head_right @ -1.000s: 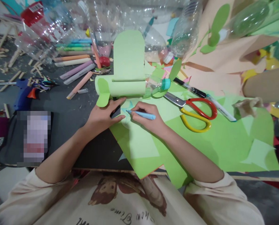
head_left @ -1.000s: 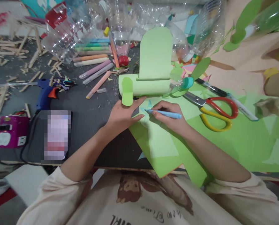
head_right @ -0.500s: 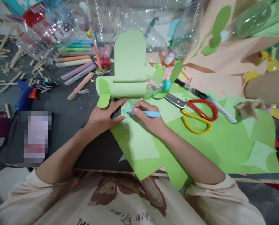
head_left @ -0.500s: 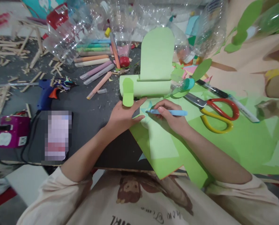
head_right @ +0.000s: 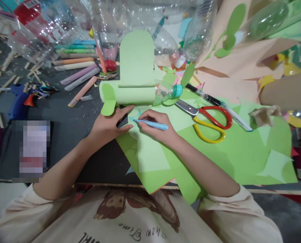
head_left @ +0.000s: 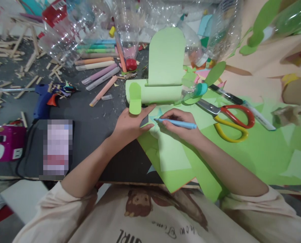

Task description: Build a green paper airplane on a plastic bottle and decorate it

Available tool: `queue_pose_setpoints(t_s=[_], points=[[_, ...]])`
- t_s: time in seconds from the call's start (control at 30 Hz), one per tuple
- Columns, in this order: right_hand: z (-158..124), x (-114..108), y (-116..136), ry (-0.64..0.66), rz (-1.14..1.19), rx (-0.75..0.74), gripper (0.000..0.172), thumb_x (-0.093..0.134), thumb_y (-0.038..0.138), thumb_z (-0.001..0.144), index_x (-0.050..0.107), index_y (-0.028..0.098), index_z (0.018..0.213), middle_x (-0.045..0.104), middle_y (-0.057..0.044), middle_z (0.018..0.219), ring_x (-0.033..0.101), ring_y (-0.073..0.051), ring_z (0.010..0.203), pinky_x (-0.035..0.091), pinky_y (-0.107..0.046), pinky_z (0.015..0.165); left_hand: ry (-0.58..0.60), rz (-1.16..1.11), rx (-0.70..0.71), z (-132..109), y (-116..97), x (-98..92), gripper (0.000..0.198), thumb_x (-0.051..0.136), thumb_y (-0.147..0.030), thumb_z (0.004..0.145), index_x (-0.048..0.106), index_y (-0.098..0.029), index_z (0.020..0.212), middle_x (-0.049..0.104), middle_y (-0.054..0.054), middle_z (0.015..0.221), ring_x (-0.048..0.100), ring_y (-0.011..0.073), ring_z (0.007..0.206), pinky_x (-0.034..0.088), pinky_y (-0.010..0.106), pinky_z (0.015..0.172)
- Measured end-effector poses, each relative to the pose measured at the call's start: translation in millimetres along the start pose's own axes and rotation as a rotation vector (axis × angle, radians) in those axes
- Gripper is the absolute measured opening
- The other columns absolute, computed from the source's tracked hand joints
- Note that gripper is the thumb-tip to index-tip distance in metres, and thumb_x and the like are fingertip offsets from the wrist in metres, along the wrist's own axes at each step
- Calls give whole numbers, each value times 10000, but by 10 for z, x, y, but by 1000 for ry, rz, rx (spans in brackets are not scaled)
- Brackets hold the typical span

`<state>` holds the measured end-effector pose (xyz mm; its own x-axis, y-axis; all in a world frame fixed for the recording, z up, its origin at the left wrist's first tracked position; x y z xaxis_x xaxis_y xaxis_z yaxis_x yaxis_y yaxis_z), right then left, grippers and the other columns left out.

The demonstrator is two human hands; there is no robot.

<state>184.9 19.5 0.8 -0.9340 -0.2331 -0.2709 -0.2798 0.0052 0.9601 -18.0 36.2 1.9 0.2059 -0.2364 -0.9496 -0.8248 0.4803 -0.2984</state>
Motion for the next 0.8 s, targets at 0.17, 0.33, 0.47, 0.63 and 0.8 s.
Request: queue_pose_setpoints(t_s=[0.17,0.33,0.47,0.63,0.8], points=[[-8,12,14,35,-5,-8,158,669,339,788,664,188,744,656,-1,633,529,-118,540,398,-248,517,41,-10,-40,16,-29,-39,566,565,-452,913,480,-251,1436,655,39,990,604,215,965,431,292,911],[-1,16,28,66,-10,6,129,653,305,770,683,185,737,684,-12,659,556,-127,566,413,-255,544,52,-3,-46,22,-27,-47,576,541,-469,923,468,-239,1446,658,40,974,606,208,946,429,273,889],[-1,14,33,45,0,16,110,634,265,743,660,184,674,661,-4,620,530,-119,539,387,-248,520,16,7,-21,7,-10,-29,581,522,-500,929,475,-232,1442,667,54,994,609,218,960,431,274,882],[-1,15,44,62,-3,5,111,620,265,746,640,188,669,648,1,621,532,-121,547,382,-251,525,1,9,-12,0,12,-6,589,536,-512,925,485,-225,1437,675,57,980,619,222,942,437,287,888],[0,11,22,-10,15,6,137,651,311,774,649,193,705,654,2,650,540,-123,568,401,-258,539,-26,-3,7,2,16,2,577,525,-520,931,485,-242,1435,680,55,1004,619,219,967,439,293,908]])
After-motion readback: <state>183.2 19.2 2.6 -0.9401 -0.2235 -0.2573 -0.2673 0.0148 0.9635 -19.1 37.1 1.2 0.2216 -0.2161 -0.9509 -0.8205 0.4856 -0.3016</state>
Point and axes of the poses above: each hand's wrist, its own z-axis towards the middle knuckle, its own x-axis out of the palm, y = z × x, the point moved 1 cm from there along z, towards the middle knuckle
